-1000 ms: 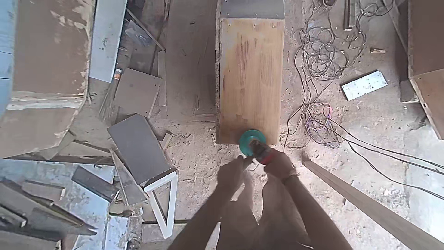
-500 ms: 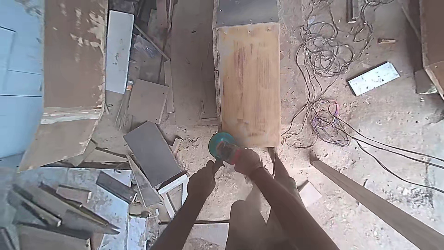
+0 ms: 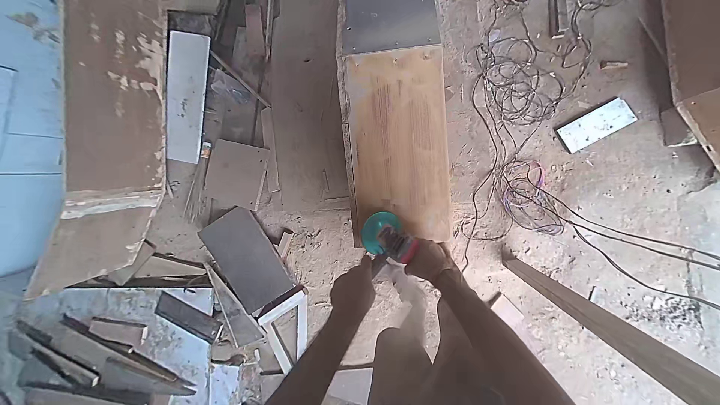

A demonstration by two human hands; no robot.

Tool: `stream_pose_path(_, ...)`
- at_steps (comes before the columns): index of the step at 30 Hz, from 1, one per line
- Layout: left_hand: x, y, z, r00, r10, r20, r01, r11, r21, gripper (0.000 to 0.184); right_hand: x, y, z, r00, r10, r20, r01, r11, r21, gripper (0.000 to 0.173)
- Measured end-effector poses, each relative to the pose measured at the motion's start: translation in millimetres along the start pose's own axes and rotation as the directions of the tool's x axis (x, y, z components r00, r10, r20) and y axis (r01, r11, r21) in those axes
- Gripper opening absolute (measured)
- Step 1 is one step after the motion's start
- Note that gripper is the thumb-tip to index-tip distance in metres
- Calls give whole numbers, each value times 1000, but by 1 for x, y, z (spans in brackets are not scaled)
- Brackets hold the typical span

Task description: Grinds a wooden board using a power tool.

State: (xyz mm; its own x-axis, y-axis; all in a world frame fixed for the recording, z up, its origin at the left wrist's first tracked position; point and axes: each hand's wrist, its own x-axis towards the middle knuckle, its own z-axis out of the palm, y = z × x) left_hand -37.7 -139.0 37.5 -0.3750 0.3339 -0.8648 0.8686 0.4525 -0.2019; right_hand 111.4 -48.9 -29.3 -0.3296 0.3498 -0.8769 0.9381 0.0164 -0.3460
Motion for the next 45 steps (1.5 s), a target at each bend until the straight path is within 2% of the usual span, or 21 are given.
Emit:
stream_pose_path(4, 13, -49, 10, 995, -100, -26, 100, 995, -26, 43, 11, -49, 11, 994, -98, 47, 100, 994, -38, 66)
stream_pose_path(6, 20, -50, 8, 996, -89, -26, 87, 994, -70, 46, 10, -54, -2, 994, -103, 43, 106, 991, -77, 64)
stream_pose_path(9, 32, -11, -1, 998, 24, -53, -32, 988, -152, 53, 0, -31, -46, 1000, -31, 1, 31, 989, -145, 64)
stream_pose_path(13, 39, 68, -34, 975, 188, -117, -203, 970, -130, 47, -4, 27, -98, 979, 135, -154, -158, 976, -148, 60)
stream_pose_path(16, 28, 90, -65, 973, 198, -115, -208, 975, -78, 46, 3, 45, -115, 976, 145, -161, -160, 984, -82, 60)
stream_pose_path(19, 17, 67, -79, 989, 116, -91, -120, 992, -36, 44, 19, 27, -104, 993, 92, -79, -95, 995, -31, 63)
stream_pose_path(23, 14, 25, -75, 998, -22, -61, 21, 1000, -13, 53, 28, -17, -82, 1000, -2, 7, 2, 1000, -24, 57)
stream_pose_path(26, 24, 0, -69, 996, -58, -62, 53, 996, -68, 52, 27, -48, -90, 995, -86, 57, 92, 989, -118, 53)
stream_pose_path(28, 33, -2, -75, 994, -61, -90, 50, 992, -119, 48, 29, -62, -112, 988, -134, 75, 145, 977, -155, 53)
stream_pose_path(31, 48, 13, -106, 994, -21, -107, -2, 977, -215, 56, 40, -71, -159, 986, -160, 47, 166, 964, -207, 54)
stream_pose_path(34, 76, 47, -161, 985, 81, -155, -118, 961, -250, 56, 50, -69, -225, 994, -90, -55, 73, 962, -262, 52)
stream_pose_path(37, 98, 85, -227, 956, 199, -215, -248, 940, -234, 51, 78, -53, -290, 972, -36, -234, -28, 964, -265, 48)
stream_pose_path(40, 106, 109, -281, 930, 281, -236, -330, 922, -202, 44, 101, -42, -346, 964, -19, -267, -56, 962, -269, 51)
stream_pose_path(42, 106, 118, -303, 922, 286, -261, -336, 926, -172, 41, 116, -34, -365, 963, -48, -265, -17, 971, -238, 51)
stream_pose_path(45, 96, 118, -310, 942, 245, -230, -282, 948, -146, 38, 125, -32, -361, 972, -74, -223, 27, 978, -205, 54)
